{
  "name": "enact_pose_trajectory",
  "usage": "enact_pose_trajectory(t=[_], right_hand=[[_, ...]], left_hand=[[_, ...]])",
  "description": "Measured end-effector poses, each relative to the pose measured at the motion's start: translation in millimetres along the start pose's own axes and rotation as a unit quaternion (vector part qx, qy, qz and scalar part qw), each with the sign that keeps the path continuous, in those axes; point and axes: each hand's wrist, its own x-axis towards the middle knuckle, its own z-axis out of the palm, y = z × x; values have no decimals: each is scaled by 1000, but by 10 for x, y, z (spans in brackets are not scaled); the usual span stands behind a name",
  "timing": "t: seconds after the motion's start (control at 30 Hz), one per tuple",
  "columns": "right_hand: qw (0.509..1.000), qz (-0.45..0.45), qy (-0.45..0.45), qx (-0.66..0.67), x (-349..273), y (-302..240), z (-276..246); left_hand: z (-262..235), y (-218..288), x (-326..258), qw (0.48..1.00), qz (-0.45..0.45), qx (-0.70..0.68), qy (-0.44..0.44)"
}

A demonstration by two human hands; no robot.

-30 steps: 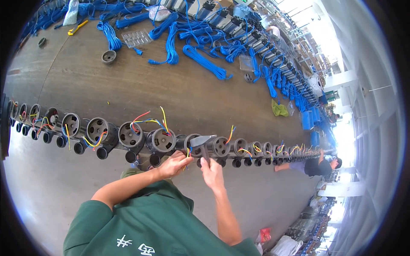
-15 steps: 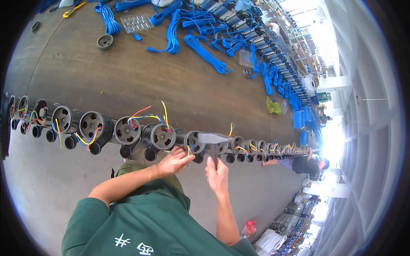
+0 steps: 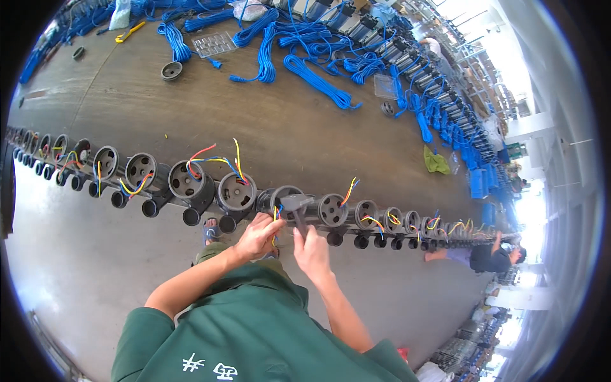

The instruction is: The person assembles circular metal components into a long row of cylindrical housings by hand and using a hammer.

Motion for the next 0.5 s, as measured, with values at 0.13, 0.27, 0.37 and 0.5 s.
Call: enact_pose_trajectory(t=[0.13,0.27,0.37,0.5], right_hand=[[997,-30,-59,37,229,87,-274],[987,-109,-55,103,220,-102,-677],[990,-118,-48,59,194,197,-466],[987,-118,-104,-19,301,396,-429]], left_hand=[[174,113,-75,998,-28,33,48],[268,195,-139,988,-64,75,117],[409,243,-127,980,-88,80,157],[538,237,-137,974,-106,75,184]])
